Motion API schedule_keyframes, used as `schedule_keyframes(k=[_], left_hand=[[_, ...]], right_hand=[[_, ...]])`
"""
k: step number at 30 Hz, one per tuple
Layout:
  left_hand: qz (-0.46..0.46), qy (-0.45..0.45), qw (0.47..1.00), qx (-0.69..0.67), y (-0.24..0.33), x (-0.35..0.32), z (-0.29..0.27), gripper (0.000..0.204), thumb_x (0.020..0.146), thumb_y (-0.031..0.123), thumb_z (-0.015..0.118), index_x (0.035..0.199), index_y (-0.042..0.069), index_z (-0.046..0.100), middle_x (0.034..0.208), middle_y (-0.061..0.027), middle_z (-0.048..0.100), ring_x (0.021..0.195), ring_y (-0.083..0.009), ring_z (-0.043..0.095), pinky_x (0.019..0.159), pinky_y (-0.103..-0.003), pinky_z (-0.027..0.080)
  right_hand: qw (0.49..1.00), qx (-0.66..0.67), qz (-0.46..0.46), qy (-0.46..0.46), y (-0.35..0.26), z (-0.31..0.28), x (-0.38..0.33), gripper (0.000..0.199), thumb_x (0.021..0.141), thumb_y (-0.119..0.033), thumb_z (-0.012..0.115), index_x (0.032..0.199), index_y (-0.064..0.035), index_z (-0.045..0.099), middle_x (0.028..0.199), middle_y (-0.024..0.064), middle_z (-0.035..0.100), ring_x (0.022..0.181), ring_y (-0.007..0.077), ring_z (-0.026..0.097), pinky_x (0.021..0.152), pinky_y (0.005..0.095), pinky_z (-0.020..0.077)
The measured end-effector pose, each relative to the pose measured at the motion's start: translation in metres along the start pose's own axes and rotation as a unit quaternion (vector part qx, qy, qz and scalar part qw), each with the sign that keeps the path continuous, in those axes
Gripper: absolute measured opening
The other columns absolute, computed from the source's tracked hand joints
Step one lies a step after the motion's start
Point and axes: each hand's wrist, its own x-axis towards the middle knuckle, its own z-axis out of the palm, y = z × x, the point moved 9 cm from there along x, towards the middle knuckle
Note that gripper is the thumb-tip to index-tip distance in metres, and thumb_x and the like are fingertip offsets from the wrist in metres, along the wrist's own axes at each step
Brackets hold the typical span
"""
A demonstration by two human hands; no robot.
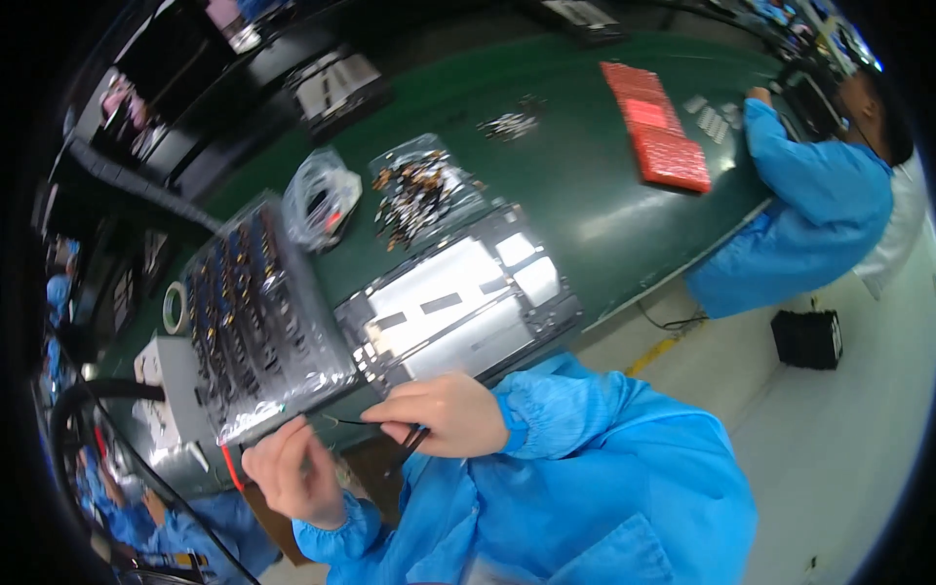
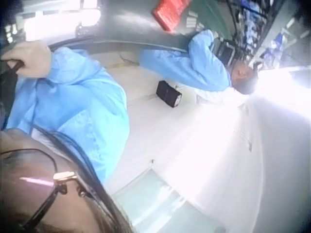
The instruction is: The person installs small electronic components, ribbon cables, and a battery into a tablet chassis using tweezers and a plastic pry tool.
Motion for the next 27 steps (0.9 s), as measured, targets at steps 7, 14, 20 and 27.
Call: schedule_keyframes(k=[7,14,20,27], left_hand=[[-0.513,0.24,0.824,-0.04,-0.126,-0.191,-0.066,0.012,0.083,0.004,0.055,0.092,-0.002,0.06,0.087,-0.0088,0.061,0.076,-0.0123,0.053,0.067,-0.023,0.043],[-0.509,0.053,0.836,0.196,-0.169,-0.273,-0.067,0.018,0.086,0.012,0.054,0.094,-0.002,0.062,0.087,-0.0114,0.065,0.078,-0.0196,0.061,0.071,-0.03,0.047],[-0.593,-0.102,0.74,0.3,-0.162,-0.251,-0.066,0.015,0.085,0.009,0.053,0.092,0.0,0.063,0.086,-0.0122,0.064,0.077,-0.0221,0.062,0.067,-0.031,0.048],[-0.385,0.102,0.853,-0.338,-0.05,-0.085,-0.001,0.017,0.082,-0.006,0.049,0.094,-0.004,0.061,0.093,-0.0137,0.064,0.083,-0.0196,0.062,0.071,-0.027,0.049]], right_hand=[[0.993,0.086,0.04,-0.074,0.012,0.018,-0.007,0.023,0.071,0.0,0.063,0.094,-0.0032,0.063,0.073,0.0087,0.06,0.063,0.0243,0.059,0.054,0.0313,0.0466],[0.989,0.1,0.076,-0.074,0.007,0.011,-0.001,0.019,0.072,0.002,0.063,0.091,0.0008,0.063,0.072,0.0128,0.061,0.062,0.024,0.059,0.053,0.03,0.0445],[0.988,0.115,0.088,-0.057,0.007,0.017,0.0,0.019,0.071,0.0,0.065,0.09,-0.0003,0.063,0.07,0.0115,0.061,0.058,0.0216,0.058,0.051,0.0283,0.0425],[0.976,0.171,0.115,-0.071,0.018,0.036,-0.006,0.021,0.07,-0.002,0.068,0.091,-0.0028,0.064,0.076,0.0094,0.065,0.049,0.0131,0.055,0.044,0.0237,0.0388]])
